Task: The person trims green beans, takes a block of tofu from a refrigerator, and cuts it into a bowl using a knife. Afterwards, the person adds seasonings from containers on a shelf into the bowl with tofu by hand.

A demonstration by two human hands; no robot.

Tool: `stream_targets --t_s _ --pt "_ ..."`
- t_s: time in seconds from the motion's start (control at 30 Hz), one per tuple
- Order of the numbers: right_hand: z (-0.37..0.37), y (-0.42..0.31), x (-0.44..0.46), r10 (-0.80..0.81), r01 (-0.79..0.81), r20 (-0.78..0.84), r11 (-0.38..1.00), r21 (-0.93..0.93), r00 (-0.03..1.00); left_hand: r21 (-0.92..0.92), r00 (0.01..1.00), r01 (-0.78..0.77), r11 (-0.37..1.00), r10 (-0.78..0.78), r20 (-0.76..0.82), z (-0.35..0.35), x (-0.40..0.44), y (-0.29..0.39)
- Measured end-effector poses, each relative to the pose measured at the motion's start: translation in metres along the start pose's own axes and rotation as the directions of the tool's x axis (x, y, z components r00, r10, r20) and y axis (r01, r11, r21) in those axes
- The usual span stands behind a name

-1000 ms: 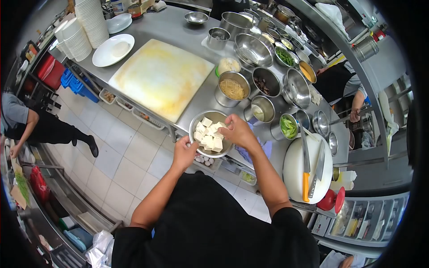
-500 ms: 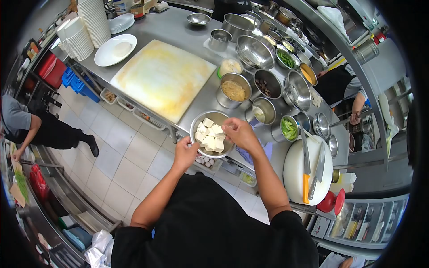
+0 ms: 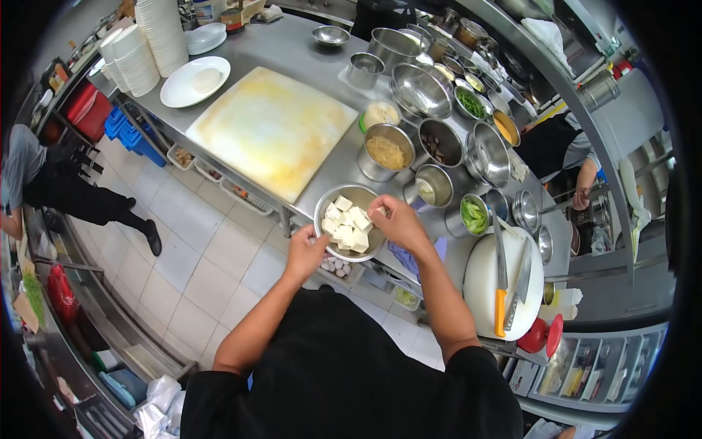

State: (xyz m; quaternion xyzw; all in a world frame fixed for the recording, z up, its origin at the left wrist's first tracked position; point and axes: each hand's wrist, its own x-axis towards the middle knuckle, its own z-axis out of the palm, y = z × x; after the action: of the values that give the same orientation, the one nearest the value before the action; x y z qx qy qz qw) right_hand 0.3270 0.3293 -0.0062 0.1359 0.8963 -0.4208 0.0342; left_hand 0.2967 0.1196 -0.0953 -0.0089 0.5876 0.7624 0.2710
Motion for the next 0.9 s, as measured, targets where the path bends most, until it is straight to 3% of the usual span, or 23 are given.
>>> stream_targets --t_s 0.03,0.07,0.1,0.13,0.2,0.23,0.3,0.33,0.4,0.57,0.73,0.8,0.9 --pt "0.005 0.003 -0.001 -0.002 0.002 0.000 1.000 -0.001 1.000 -0.001 1.000 -0.002 1.000 0.002 -0.001 0.000 0.000 -0.001" --pt "0.010 0.007 -0.003 -0.241 0.205 -0.147 0.952 -0.225 0.959 0.001 1.000 -0.010 1.000 0.010 0.003 0.001 0.001 -0.003" --pt "0.014 0.009 -0.004 -0.486 0.346 -0.230 0.818 -0.459 0.843 0.004 1.000 -0.016 1.000 0.016 0.006 0.001 0.001 -0.005" --pt "0.016 0.004 -0.003 -0.488 0.349 -0.228 0.817 -0.460 0.843 0.002 1.000 -0.018 1.000 0.018 0.004 0.003 0.001 -0.005" --pt "0.017 -0.008 -0.003 -0.524 0.478 -0.066 0.816 -0.325 0.849 0.025 0.996 -0.084 0.996 0.084 0.001 0.007 0.000 -0.007" --pt "0.020 -0.016 -0.006 -0.525 0.479 -0.066 0.815 -0.326 0.849 0.024 0.996 -0.085 0.996 0.085 0.001 0.008 0.000 -0.010" --pt "0.029 -0.031 -0.014 -0.250 0.229 -0.013 0.906 -0.355 0.968 0.182 0.992 -0.113 0.977 0.121 -0.037 0.007 0.004 -0.022" --pt "0.032 -0.033 -0.012 -0.255 0.233 -0.013 0.904 -0.359 0.967 0.178 0.991 -0.118 0.977 0.126 -0.038 0.006 0.008 -0.031" --pt "0.038 -0.033 -0.008 -0.168 0.149 0.000 0.877 -0.457 0.986 0.394 0.935 -0.321 0.861 0.355 -0.016 0.003 0.014 -0.046" --pt "0.048 -0.040 -0.003 -0.165 0.130 -0.017 0.831 -0.541 0.986 0.307 0.938 -0.300 0.903 0.338 -0.080 0.014 0.005 -0.036" --pt "0.056 -0.034 0.001 -0.168 0.119 -0.046 0.842 -0.525 0.985 0.238 0.939 -0.286 0.928 0.321 -0.122 0.017 0.000 -0.030" --pt "0.057 -0.034 -0.005 -0.214 0.171 -0.040 0.865 -0.473 0.976 0.125 0.956 -0.239 0.963 0.256 -0.143 0.017 -0.001 -0.027" --pt "0.053 -0.046 -0.011 -0.146 0.113 -0.036 0.877 -0.466 0.989 0.221 0.951 -0.243 0.945 0.277 -0.139 0.012 0.001 -0.025"
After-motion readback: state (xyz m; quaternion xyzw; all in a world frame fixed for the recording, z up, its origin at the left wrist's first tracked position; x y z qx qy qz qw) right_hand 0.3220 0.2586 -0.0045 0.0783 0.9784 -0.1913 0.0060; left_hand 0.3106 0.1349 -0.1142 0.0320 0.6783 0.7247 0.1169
